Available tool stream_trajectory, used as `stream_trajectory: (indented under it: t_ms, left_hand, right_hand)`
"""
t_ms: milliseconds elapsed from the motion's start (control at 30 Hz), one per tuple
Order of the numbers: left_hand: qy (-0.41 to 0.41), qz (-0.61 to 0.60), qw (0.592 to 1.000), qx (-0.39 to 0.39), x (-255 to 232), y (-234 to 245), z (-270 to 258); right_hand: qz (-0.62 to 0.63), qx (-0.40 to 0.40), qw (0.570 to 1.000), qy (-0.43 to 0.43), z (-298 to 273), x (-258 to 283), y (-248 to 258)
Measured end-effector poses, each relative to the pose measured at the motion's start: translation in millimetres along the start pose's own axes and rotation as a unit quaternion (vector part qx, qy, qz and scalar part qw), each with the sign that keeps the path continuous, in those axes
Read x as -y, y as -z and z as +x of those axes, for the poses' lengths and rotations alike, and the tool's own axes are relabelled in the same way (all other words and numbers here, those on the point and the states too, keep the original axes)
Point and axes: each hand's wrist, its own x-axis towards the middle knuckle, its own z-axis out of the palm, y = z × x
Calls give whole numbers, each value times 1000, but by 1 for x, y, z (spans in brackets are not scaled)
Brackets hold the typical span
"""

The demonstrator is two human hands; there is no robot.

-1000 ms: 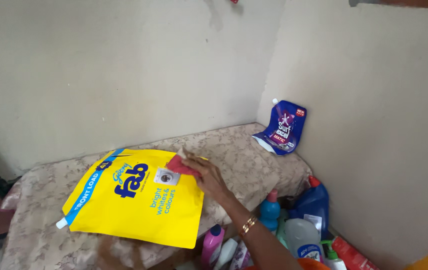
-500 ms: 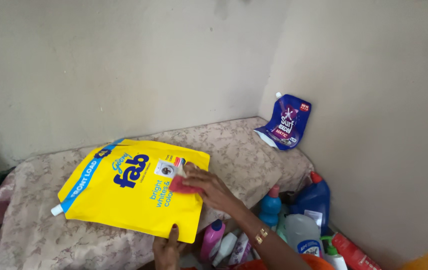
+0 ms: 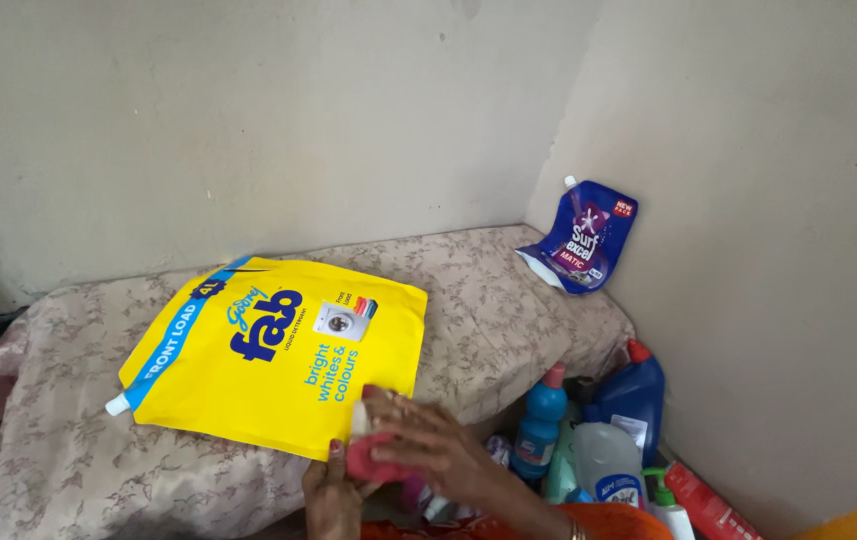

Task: The person wipes a yellow laundry detergent pouch with a red cloth, then wipes a pink bottle and a blue bottle with the same cloth. The person handles each item one at a time and places them back on the bench.

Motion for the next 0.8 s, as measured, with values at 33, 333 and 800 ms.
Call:
stream_trajectory:
  t_ms: [33, 333, 800]
  left_hand:
    - [7, 7, 1000, 0, -2, -2, -2]
    - [-24, -6, 988, 151, -2, 4, -5]
    - [163, -71, 924, 339, -21, 110, 62]
  right_hand:
    - [-55, 3, 998, -14, 7, -7, 1]
    - [-36, 8, 994, -103, 76, -32, 22]
    - [79, 141, 985, -54, 48, 56, 39]
